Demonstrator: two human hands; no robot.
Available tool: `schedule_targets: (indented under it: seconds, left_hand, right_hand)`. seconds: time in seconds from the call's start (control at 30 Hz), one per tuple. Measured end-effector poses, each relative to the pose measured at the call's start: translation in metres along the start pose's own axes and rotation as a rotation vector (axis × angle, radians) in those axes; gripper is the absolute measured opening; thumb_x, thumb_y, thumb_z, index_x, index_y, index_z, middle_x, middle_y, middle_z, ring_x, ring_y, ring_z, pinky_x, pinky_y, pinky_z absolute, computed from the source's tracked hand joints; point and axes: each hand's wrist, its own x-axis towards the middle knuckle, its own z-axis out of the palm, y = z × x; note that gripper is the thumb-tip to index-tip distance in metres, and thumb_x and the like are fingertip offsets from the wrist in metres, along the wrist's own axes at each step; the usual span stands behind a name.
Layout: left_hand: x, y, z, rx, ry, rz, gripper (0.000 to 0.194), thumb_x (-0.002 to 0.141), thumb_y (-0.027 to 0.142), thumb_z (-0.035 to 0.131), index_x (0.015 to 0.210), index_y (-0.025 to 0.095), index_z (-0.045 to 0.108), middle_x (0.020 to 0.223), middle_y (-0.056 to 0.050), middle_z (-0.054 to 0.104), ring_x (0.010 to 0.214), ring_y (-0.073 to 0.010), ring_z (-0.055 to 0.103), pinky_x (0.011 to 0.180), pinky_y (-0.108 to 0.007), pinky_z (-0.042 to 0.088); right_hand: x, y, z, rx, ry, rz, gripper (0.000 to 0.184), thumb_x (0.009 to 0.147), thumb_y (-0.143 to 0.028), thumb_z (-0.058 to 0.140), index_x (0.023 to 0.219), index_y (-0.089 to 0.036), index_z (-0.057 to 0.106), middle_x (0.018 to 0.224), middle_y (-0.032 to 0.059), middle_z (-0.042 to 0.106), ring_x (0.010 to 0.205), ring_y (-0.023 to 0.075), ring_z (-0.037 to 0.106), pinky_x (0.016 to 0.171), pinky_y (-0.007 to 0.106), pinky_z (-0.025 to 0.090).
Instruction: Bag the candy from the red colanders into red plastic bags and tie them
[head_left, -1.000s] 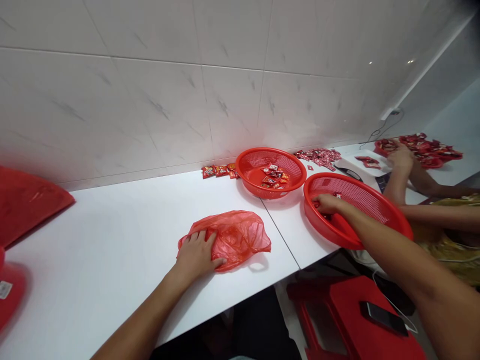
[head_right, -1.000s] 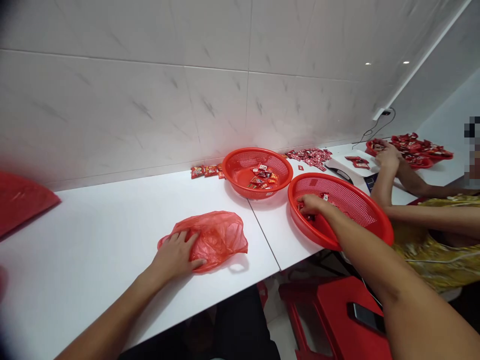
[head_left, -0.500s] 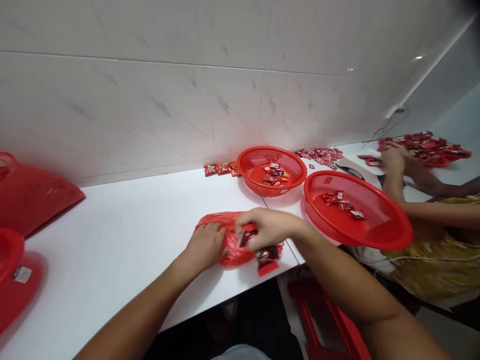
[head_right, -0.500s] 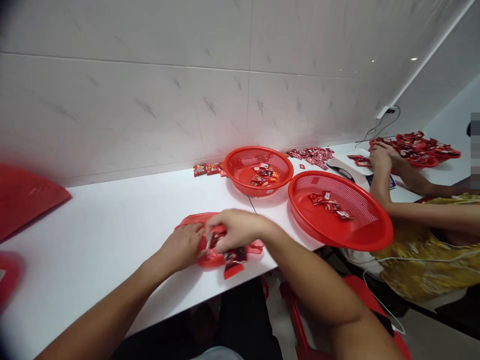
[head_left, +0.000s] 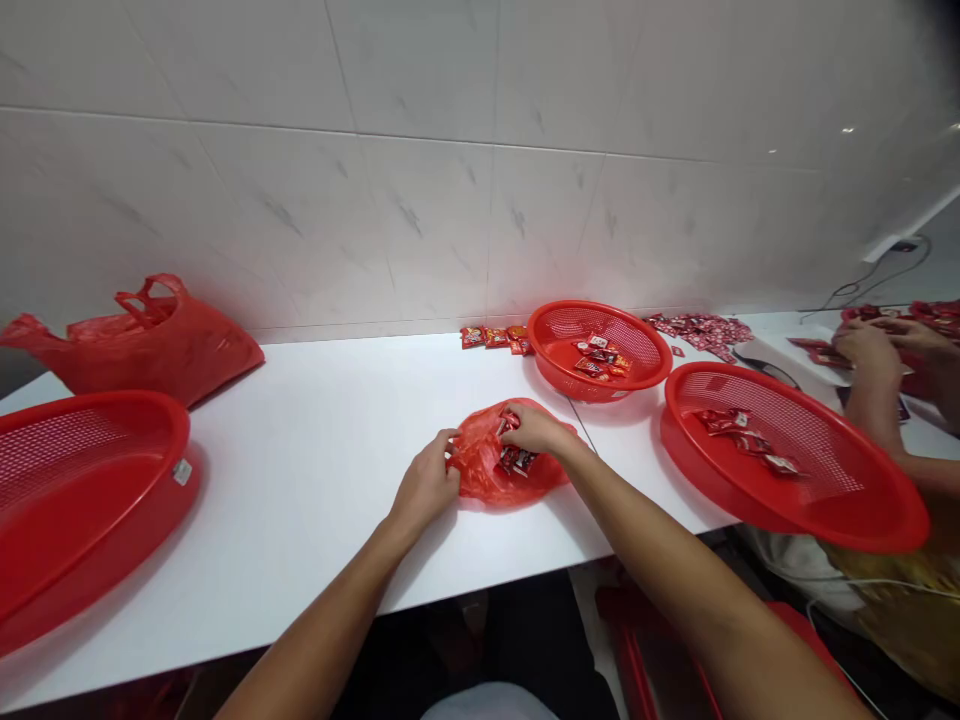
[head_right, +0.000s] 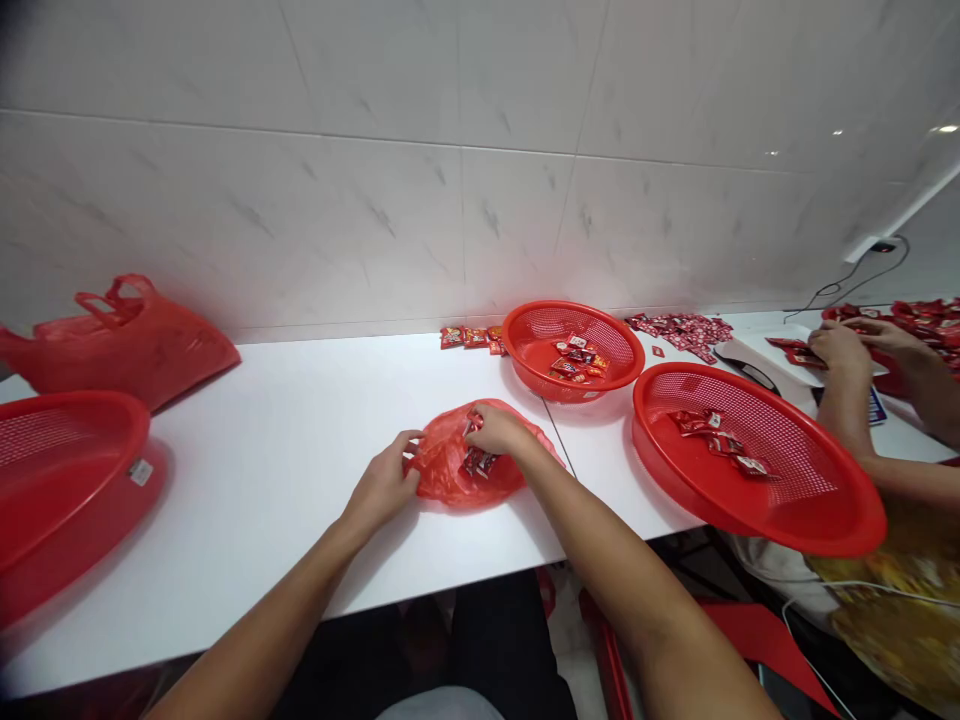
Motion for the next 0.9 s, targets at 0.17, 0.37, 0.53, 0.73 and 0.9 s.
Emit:
schedule_targets:
  seconds: [0.17, 0.37, 0.53, 0.73, 0.9]
  left_hand:
    - [-0.001, -0.002, -0.032, -0.349, 0.095, -0.089, 0.035, 0.088, 0.03, 0.058, 0.123, 0.023, 0.061, 0.101, -0.004, 0.075, 0.067, -0.016, 0.068, 0.066, -0.03, 0.054]
    - [-0.007, 0.002, -0.071, -0.354, 0.157, -0.109, 0.015, 0.09, 0.036, 0.062, 0.091, 0.022, 0.067, 0.063, 0.003, 0.066, 0.062, -0.0162, 0.065, 0.064, -0.027, 0.047]
    - [-0.012, -0.001, -0.082, -0.364, 0.21, -0.08, 0.019, 0.091, 0.039, 0.064, 0.093, 0.022, 0.07, 0.068, 0.002, 0.067, 0.063, -0.0153, 0.063, 0.066, -0.028, 0.049]
    - [-0.016, 0.01, -0.11, -0.549, 0.287, -0.017, 0.031, 0.082, 0.038, 0.076, 0.104, 0.018, 0.069, 0.077, 0.0, 0.068, 0.068, -0.0157, 0.064, 0.067, -0.03, 0.054]
    - [-0.01, 0.038, -0.141, -0.803, 0.292, 0.142, 0.035, 0.079, 0.032, 0.085, 0.107, 0.017, 0.07, 0.084, -0.003, 0.071, 0.077, -0.0161, 0.067, 0.073, -0.03, 0.056]
  right_hand:
    - [-0.019, -0.015, -0.011, -0.131, 0.087, -0.028, 0.082, 0.089, -0.046, 0.074, 0.16, -0.017, 0.045, 0.147, 0.0182, 0.062, 0.136, 0.0346, 0.057, 0.103, 0.039, 0.047]
    - [-0.076, -0.01, -0.031, -0.486, 0.48, -0.025, 0.046, 0.098, -0.044, 0.066, 0.137, -0.019, 0.063, 0.123, 0.0154, 0.069, 0.108, 0.0293, 0.069, 0.088, 0.035, 0.05]
    - [-0.098, 0.034, -0.04, -0.643, 0.549, 0.227, 0.052, 0.09, -0.036, 0.076, 0.137, -0.017, 0.062, 0.122, 0.0186, 0.065, 0.1, 0.0296, 0.069, 0.073, 0.032, 0.047]
    - [-0.124, 0.056, -0.091, -0.043, 0.322, -0.11, 0.032, 0.091, -0.044, 0.073, 0.073, -0.019, 0.068, 0.087, 0.0089, 0.07, 0.081, 0.0223, 0.065, 0.072, 0.032, 0.048]
    - [-0.111, 0.0, -0.087, 0.77, 0.364, -0.662, 0.027, 0.087, -0.046, 0.082, 0.079, -0.023, 0.071, 0.128, 0.0083, 0.069, 0.125, 0.0271, 0.063, 0.101, 0.04, 0.052]
